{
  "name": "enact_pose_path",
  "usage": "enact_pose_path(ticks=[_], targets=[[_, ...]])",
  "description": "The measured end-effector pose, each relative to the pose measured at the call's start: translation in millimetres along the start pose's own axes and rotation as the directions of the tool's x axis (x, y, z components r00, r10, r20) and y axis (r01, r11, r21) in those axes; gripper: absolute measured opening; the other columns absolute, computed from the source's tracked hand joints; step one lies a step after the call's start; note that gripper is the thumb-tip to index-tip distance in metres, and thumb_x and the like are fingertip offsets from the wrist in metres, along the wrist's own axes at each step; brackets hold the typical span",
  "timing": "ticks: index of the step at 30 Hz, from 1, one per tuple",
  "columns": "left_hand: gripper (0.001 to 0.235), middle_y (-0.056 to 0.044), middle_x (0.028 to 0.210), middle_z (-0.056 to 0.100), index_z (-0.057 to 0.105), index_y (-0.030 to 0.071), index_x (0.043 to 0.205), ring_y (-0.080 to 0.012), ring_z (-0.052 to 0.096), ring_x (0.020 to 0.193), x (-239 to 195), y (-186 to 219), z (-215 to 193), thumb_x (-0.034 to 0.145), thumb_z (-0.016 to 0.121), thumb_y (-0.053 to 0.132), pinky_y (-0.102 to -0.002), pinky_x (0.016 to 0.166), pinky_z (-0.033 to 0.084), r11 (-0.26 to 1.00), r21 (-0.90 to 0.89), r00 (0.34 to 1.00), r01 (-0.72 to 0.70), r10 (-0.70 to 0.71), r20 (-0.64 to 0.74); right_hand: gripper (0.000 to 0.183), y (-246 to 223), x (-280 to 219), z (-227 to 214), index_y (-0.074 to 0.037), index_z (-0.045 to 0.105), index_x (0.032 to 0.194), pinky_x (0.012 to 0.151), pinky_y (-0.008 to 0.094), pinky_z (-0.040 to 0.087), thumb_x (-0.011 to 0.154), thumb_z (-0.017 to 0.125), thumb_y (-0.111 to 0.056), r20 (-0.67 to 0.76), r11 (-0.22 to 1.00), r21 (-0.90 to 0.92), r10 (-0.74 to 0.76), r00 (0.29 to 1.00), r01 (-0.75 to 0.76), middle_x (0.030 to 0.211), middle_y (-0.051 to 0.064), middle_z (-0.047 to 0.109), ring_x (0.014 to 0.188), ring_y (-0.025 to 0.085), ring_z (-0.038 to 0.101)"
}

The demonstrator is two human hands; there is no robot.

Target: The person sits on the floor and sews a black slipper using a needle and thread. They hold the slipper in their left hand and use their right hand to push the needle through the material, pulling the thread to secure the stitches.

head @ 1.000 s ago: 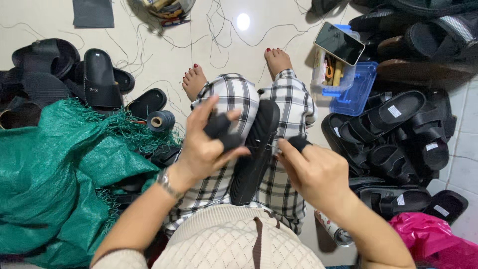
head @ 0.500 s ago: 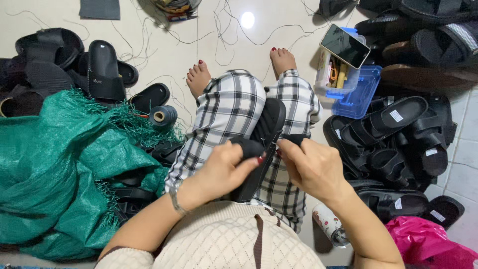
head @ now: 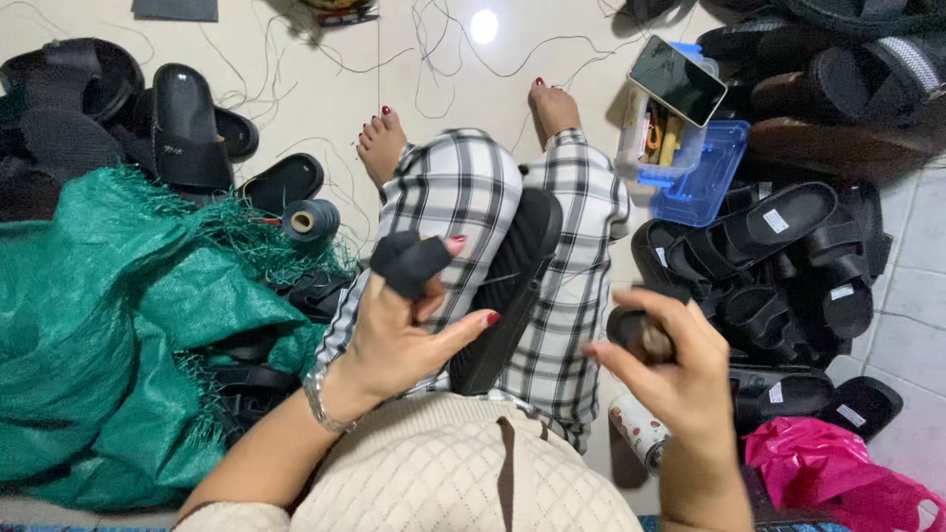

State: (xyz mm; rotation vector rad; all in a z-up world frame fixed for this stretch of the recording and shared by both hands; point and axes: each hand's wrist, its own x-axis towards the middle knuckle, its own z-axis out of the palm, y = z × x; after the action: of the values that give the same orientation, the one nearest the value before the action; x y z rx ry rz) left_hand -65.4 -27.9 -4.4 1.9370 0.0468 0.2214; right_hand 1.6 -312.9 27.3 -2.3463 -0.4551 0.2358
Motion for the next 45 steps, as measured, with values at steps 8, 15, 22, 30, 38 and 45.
enact_pose_path(ticks=[8,15,22,30,38,45], targets=[[0.059,-0.016,0.126,0.056,0.065,0.013,0.131,-0.0401,0.068,0.099,10.6,-3.4,28.6,0.078,0.087,0.029,-0.046,0.080,0.059,0.987,0.146,0.996,-0.070,0.061,0.064,0.026,39.8,20.1,50.5,-0.011,0.075,0.105,0.068,0.035,0.054,0.081,0.079,-0.002,-0.226,0.968,0.131,-0.183,0.957,0.216,0.086,0.008,0.070,0.075,0.030,0.070],[0.037,-0.015,0.124,0.057,0.069,0.008,0.125,-0.0181,0.066,0.061,8.3,-21.3,32.8,0.090,0.078,0.016,-0.031,0.056,0.056,0.994,-0.026,0.990,-0.108,0.105,-0.090,0.025,24.3,23.4,13.6,-0.014,0.081,0.104,0.068,0.031,0.052,0.086,0.078,0.003,-0.258,0.979,-0.088,-0.199,0.945,0.183,0.087,0.007,0.074,0.073,0.028,0.068],[0.035,-0.015,0.122,0.058,0.069,0.005,0.124,-0.0184,0.067,0.061,8.2,-17.4,27.2,0.091,0.077,0.013,-0.030,0.055,0.054,0.991,-0.027,0.989,-0.132,0.130,-0.069,0.017,20.6,37.3,45.0,-0.014,0.074,0.089,0.062,0.034,0.054,0.079,0.076,0.000,-0.154,0.959,0.130,-0.230,0.961,0.250,0.073,0.005,0.070,0.063,0.029,0.067],[0.025,-0.021,0.095,0.066,0.073,-0.003,0.107,-0.0418,0.066,0.088,11.6,-27.4,7.5,0.082,0.075,-0.004,-0.046,0.083,0.053,0.967,0.136,0.954,-0.216,0.239,-0.180,0.021,14.3,30.3,74.0,-0.022,0.079,0.091,0.058,0.028,0.052,0.075,0.079,-0.009,-0.216,0.886,-0.333,-0.404,0.889,0.322,0.059,-0.002,0.057,0.055,0.020,0.061],[0.034,-0.029,0.122,0.046,0.057,-0.008,0.129,-0.0527,0.051,0.119,37.0,-26.8,-81.8,0.097,0.069,-0.002,-0.053,0.109,0.041,0.780,0.625,0.984,0.007,0.107,-0.145,0.037,35.1,23.9,14.6,0.003,0.074,0.117,0.089,0.044,0.052,0.083,0.068,0.018,-0.462,0.952,-0.231,-0.288,0.839,0.199,0.102,0.021,0.070,0.092,0.039,0.066],[0.054,-0.021,0.052,0.061,0.061,0.002,0.062,-0.0454,0.065,0.054,11.2,-3.0,-15.6,0.090,0.073,0.047,-0.050,0.049,0.049,0.926,0.378,0.909,-0.006,-0.152,0.388,0.007,-1.0,37.2,37.8,-0.014,0.081,0.091,0.052,0.029,0.051,0.087,0.075,-0.013,-0.022,0.944,0.268,-0.196,0.980,0.194,0.060,0.003,0.061,0.052,0.020,0.062]])
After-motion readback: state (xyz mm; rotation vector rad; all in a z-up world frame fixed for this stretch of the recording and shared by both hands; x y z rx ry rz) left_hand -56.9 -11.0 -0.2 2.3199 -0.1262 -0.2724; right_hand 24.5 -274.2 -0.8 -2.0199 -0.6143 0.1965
